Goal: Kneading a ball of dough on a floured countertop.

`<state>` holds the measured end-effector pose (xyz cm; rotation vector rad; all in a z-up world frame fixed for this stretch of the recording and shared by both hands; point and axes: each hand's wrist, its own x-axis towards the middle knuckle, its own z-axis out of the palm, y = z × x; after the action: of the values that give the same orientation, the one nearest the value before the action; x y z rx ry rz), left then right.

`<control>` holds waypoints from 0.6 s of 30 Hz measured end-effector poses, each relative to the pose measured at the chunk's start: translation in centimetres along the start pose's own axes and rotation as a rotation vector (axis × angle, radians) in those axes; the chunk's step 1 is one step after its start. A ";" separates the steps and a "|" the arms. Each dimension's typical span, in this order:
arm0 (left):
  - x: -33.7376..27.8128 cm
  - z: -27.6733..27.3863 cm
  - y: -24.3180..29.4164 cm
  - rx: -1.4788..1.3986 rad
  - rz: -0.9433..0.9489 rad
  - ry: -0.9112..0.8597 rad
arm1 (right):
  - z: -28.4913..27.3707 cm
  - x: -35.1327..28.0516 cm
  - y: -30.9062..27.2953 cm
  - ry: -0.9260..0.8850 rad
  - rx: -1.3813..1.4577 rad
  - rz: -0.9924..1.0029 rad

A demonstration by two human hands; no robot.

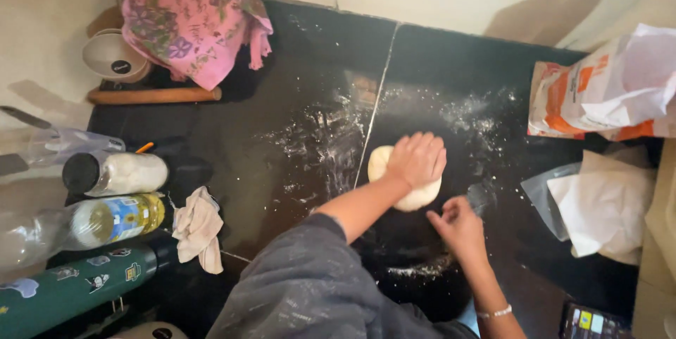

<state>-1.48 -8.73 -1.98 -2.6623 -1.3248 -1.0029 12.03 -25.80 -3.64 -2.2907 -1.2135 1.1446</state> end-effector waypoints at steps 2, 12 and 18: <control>1.5 -0.7 0.1 -0.011 0.005 0.002 | -0.8 -1.1 -1.6 0.024 0.097 -0.010; 7.6 -11.6 -3.5 -0.483 -0.959 -0.705 | -0.7 -3.1 -4.0 0.055 0.388 -0.174; 1.1 -9.3 -1.2 -0.165 -0.619 -0.627 | 2.8 -1.3 -3.0 -0.032 0.302 -0.159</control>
<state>-6.90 -9.71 5.67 -2.8643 -2.3751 -0.2539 7.75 -25.34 -2.99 -1.9263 -1.1239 1.2165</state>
